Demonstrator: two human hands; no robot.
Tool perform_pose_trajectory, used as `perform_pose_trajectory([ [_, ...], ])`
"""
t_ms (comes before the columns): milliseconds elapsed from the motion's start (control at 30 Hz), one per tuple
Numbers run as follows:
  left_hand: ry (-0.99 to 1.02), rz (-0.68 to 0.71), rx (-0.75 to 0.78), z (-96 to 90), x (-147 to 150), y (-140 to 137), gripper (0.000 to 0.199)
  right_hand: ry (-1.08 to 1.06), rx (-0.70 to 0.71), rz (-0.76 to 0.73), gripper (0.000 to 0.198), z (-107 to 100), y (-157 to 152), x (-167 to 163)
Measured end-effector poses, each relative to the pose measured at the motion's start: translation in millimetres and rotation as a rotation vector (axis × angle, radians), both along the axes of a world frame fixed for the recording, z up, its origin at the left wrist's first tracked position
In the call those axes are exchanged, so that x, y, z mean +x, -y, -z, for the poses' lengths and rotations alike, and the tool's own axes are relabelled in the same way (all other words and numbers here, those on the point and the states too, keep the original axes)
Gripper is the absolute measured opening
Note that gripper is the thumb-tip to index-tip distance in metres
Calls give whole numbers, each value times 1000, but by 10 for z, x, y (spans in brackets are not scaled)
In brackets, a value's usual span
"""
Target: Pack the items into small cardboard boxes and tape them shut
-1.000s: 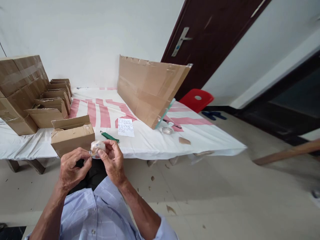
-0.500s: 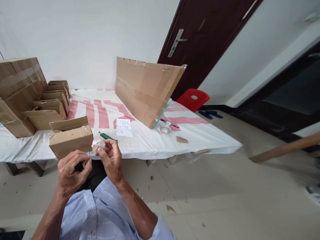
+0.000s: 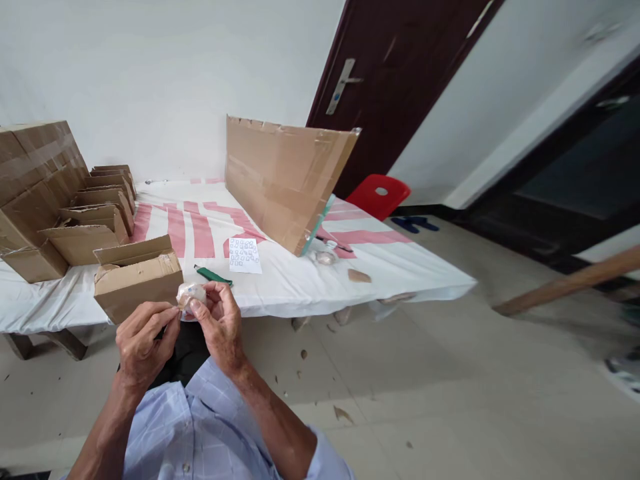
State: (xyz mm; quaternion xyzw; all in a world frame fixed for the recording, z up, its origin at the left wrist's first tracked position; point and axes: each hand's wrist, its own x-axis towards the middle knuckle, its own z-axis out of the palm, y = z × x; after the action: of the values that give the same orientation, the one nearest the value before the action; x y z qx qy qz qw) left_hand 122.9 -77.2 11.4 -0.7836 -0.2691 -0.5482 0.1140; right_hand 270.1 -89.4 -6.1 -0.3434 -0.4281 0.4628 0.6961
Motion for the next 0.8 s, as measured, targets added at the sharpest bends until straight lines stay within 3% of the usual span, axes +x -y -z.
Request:
perform_pose_trajectory([
  [267, -57, -6, -19, 90, 76, 7, 15, -4, -8, -2, 48, 33, -55, -37],
  [433, -15, 116, -145, 70, 72, 5, 8, -26, -53, 10, 47, 74, -106, 2],
  [633, 105, 263, -305, 68, -69, -122, 33, -39, -85, -96, 45, 71, -59, 15],
  [800, 78, 330, -367, 118, -141, -216, 29, -33, -143, -161, 46, 86, -20, 19],
])
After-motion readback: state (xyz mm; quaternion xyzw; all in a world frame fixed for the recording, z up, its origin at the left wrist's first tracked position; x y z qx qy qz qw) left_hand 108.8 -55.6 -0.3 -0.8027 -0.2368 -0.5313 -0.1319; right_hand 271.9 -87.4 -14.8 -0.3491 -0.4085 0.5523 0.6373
